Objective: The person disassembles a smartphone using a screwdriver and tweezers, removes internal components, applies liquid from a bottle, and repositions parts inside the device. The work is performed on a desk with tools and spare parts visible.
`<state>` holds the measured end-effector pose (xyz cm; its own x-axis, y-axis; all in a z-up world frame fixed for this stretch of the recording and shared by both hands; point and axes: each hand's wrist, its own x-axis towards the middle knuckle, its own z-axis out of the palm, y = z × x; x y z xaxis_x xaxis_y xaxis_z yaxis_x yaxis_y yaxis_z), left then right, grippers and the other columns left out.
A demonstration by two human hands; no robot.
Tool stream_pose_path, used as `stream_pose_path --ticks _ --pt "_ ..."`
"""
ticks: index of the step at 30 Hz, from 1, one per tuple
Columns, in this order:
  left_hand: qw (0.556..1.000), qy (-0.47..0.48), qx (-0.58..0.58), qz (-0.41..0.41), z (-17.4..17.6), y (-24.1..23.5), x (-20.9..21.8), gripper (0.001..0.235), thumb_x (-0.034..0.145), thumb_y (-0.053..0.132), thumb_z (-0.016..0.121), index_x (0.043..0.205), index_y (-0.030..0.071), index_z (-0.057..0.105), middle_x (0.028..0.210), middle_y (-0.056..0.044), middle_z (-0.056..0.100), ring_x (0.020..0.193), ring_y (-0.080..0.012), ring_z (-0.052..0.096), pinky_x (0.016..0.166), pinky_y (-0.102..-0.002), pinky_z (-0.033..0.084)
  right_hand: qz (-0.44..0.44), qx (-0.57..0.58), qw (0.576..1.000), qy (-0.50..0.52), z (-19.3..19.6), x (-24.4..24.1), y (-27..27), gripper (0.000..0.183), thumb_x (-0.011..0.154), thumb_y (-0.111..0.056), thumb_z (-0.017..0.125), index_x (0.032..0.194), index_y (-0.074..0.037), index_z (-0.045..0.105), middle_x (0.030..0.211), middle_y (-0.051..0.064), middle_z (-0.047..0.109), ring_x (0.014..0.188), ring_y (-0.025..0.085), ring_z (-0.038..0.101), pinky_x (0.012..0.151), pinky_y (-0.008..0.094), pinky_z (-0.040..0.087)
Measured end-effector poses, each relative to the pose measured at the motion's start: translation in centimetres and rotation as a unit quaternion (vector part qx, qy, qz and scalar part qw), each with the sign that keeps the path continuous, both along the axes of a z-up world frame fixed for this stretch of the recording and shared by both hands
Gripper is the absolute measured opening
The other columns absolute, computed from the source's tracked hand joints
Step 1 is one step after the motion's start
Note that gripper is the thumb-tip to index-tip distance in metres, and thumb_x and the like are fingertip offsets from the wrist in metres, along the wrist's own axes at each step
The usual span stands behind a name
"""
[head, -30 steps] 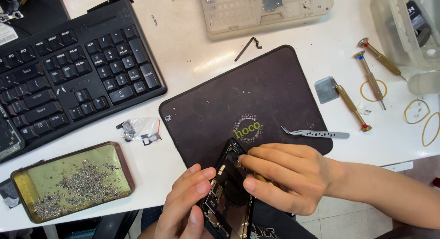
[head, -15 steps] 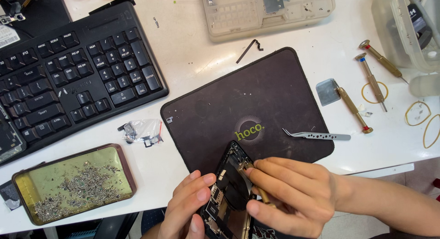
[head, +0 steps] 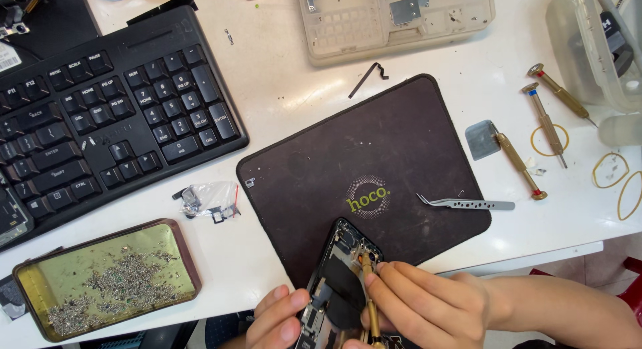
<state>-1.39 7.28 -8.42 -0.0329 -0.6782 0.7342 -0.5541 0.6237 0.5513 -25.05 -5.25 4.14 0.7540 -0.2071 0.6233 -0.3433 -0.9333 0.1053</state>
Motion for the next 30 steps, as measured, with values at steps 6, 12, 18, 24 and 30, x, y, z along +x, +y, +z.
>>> stream_pose_path --ticks 6,12,18,24,30 --pt "0.998 0.054 0.021 0.024 -3.8 3.9 0.0 0.050 0.101 0.020 0.061 0.141 0.001 0.039 0.127 -0.006 0.052 0.115 -0.0237 0.068 0.108 -0.046 0.055 -0.022 0.014 1.000 0.013 -0.8 0.2 1.9 0.016 0.104 -0.013 0.060 0.099 -0.005 0.073 0.102 0.002 0.074 0.088 0.013 0.073 0.071 0.021 0.060" --pt "0.995 0.090 0.030 0.020 -4.9 4.4 -0.9 0.048 0.102 0.020 0.059 0.141 0.001 0.039 0.128 -0.007 0.052 0.117 -0.0251 0.068 0.109 -0.047 0.055 -0.021 -0.013 0.999 0.029 -1.3 0.2 2.0 0.016 0.102 -0.017 0.061 0.097 -0.006 0.072 0.105 -0.001 0.073 0.089 0.011 0.072 0.077 0.021 0.062" --pt "0.993 0.110 0.043 0.018 -4.5 4.2 -2.1 0.047 0.103 0.020 0.058 0.141 0.002 0.039 0.129 -0.008 0.052 0.119 -0.0266 0.067 0.109 -0.048 0.055 -0.095 -0.009 0.995 0.026 -1.7 0.9 3.7 0.019 0.107 -0.026 0.059 0.101 -0.013 0.073 0.105 -0.005 0.074 0.089 0.008 0.068 0.066 0.016 0.056" --pt "0.991 0.125 0.051 0.006 -4.1 4.2 -2.2 0.045 0.104 0.020 0.057 0.141 0.002 0.039 0.130 -0.010 0.052 0.120 -0.0280 0.066 0.110 -0.049 0.055 -0.146 0.026 0.988 0.029 -1.7 0.8 4.5 0.018 0.100 -0.028 0.061 0.098 -0.018 0.076 0.096 -0.008 0.072 0.078 0.006 0.069 0.047 0.014 0.040" --pt "0.990 0.133 0.053 0.003 -4.1 4.4 -2.8 0.044 0.105 0.020 0.055 0.141 0.003 0.039 0.131 -0.011 0.052 0.122 -0.0295 0.065 0.110 -0.049 0.055 -0.132 0.031 0.991 0.014 -1.6 1.3 4.1 0.022 0.101 -0.033 0.065 0.093 -0.014 0.072 0.094 -0.004 0.073 0.075 0.007 0.068 0.053 0.016 0.054"
